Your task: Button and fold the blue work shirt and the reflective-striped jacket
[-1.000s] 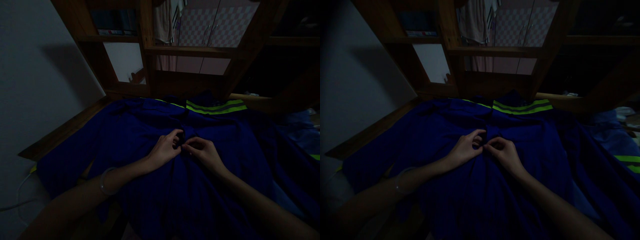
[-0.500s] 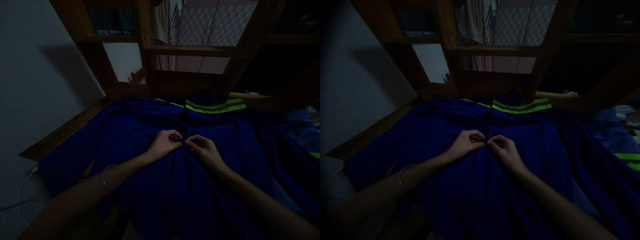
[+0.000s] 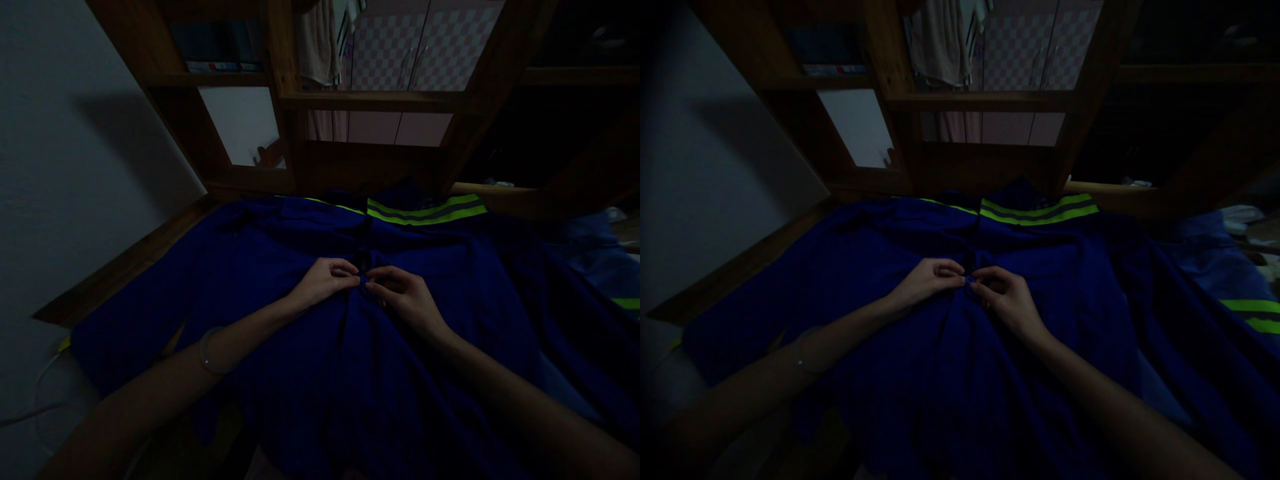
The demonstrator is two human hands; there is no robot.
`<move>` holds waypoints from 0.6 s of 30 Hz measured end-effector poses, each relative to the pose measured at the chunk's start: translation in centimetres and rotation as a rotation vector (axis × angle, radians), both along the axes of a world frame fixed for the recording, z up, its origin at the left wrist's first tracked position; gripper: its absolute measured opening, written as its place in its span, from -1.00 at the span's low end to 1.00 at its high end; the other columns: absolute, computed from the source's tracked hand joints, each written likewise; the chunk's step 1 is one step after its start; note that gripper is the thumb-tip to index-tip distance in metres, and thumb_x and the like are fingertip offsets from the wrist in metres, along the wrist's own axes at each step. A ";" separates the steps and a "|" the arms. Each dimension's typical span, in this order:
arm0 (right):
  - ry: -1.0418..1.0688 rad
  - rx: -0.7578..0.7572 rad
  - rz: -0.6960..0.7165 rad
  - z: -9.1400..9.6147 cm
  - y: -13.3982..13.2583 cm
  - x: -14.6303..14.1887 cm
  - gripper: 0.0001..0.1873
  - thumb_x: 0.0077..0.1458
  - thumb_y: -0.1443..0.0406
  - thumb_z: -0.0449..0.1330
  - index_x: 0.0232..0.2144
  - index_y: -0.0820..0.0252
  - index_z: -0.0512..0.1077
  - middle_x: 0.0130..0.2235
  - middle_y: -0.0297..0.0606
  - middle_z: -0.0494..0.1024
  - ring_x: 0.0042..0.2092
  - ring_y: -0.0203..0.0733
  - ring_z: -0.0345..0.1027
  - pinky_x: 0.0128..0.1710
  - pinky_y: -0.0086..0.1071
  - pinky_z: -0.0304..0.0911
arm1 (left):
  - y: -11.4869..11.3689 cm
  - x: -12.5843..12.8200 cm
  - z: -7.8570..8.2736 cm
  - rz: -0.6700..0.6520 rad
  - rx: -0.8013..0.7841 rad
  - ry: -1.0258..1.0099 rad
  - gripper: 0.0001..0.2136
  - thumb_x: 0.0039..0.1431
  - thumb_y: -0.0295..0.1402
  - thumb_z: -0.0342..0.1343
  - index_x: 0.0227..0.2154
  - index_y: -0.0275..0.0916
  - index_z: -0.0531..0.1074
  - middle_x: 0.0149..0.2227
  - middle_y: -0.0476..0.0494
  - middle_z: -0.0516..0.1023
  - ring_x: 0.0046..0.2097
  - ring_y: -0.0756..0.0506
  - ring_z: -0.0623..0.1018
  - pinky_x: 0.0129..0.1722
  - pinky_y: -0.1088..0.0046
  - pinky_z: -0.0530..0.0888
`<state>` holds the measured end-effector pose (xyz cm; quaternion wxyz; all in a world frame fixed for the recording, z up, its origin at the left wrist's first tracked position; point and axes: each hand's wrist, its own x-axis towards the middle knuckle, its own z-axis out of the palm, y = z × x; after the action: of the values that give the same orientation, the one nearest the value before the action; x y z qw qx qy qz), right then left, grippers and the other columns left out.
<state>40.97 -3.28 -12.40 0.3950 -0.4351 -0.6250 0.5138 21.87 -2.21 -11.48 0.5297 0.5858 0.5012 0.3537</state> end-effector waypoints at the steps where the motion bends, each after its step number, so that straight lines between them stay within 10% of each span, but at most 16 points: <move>1: 0.000 0.002 0.010 0.0 0.0 0.0 -0.70 -0.03 0.18 0.26 -0.24 0.21 0.43 -0.48 -0.35 0.42 -0.51 -0.37 0.24 -0.56 -0.51 0.12 | 0.0 0.0 0.0 0.008 -0.024 -0.012 -0.74 -0.07 -0.33 0.24 -0.30 -0.36 0.48 -0.39 -0.13 0.54 -0.42 0.03 0.48 -0.46 0.59 0.31; 18: 0.035 -0.080 0.102 0.3 -0.4 -0.1 -0.54 -0.05 0.25 0.27 -0.05 0.15 0.37 -0.31 -0.33 0.38 -0.51 -0.45 0.24 -0.60 -0.56 0.14 | 0.6 -0.9 -0.8 -0.191 -0.089 -0.076 -0.71 -0.13 -0.37 0.29 -0.28 -0.34 0.49 -0.32 -0.15 0.55 -0.35 0.00 0.50 -0.38 0.54 0.37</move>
<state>40.90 -3.70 -12.10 0.3617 -0.4092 -0.6182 0.5653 21.02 -1.64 -12.23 0.6051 0.5930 0.4375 0.3011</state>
